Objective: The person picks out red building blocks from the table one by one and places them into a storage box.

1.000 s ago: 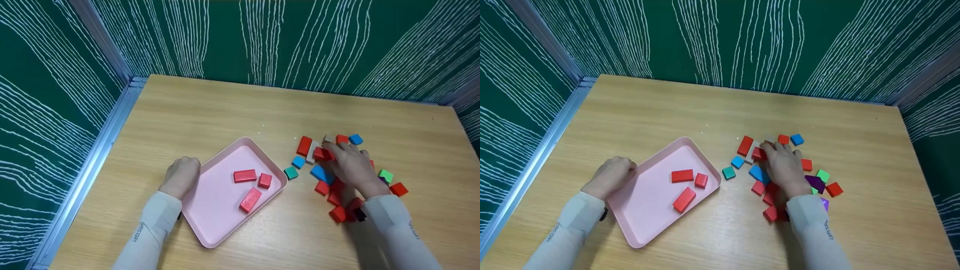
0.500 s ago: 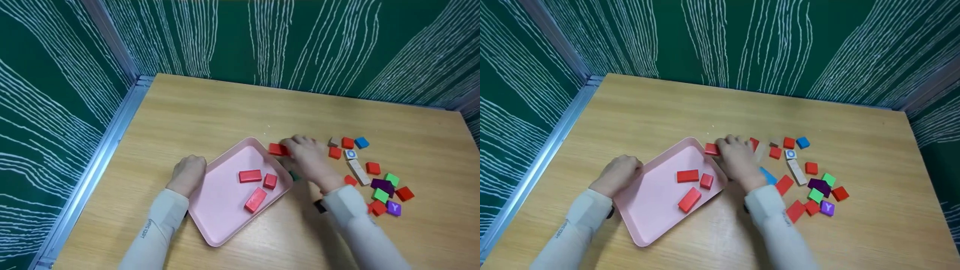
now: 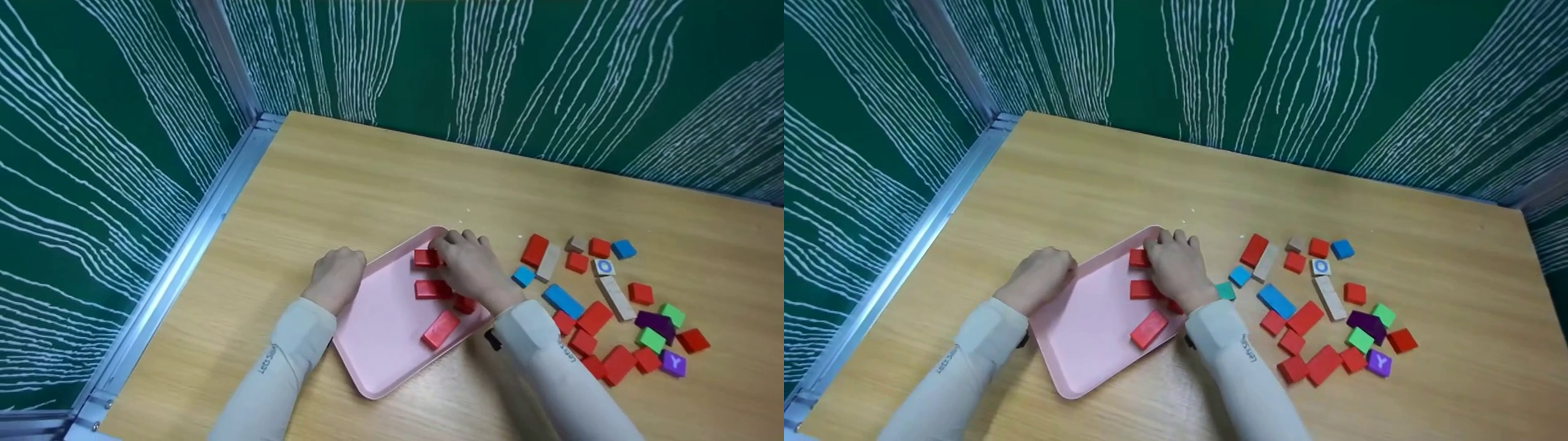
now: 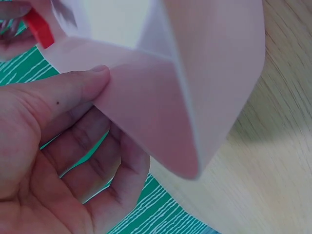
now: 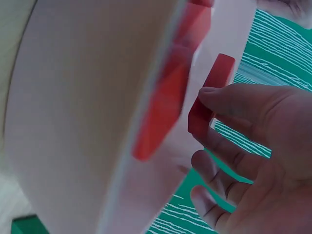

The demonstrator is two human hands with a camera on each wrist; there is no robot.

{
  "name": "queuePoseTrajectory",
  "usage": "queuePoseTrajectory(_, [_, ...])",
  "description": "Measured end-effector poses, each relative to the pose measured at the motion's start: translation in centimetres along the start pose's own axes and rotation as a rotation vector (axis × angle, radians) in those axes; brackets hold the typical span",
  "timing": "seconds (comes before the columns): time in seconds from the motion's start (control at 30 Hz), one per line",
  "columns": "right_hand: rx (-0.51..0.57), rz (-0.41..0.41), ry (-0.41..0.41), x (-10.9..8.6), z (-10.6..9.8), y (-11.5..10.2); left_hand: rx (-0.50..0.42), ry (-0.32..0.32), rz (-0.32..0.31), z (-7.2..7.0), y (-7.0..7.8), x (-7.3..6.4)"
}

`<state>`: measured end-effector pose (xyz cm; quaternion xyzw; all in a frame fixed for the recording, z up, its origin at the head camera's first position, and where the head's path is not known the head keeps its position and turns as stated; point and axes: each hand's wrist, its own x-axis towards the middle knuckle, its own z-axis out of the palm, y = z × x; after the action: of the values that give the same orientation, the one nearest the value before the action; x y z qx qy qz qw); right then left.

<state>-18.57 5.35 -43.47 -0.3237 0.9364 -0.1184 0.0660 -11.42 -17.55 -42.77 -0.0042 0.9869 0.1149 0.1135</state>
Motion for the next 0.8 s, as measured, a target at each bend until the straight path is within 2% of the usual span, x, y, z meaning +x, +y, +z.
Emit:
queuePoseTrajectory(0.17, [-0.071,0.010,-0.017,0.1,0.4,0.1,-0.025,0.009,0.013,0.0,0.3,0.1])
queuePoseTrajectory(0.3, [-0.078,0.017,-0.032,0.0,0.3,0.2,-0.019,0.007,0.017,0.0,0.4,0.2])
queuePoseTrajectory(0.63, [0.057,0.012,0.055,-0.4,-0.8,1.7,-0.006,0.056,0.054,0.2,0.0,-0.2])
queuePoseTrajectory(0.8, [0.107,0.049,0.071,-0.9,-1.5,3.3,0.000,0.055,0.035,0.2,-0.3,-0.3])
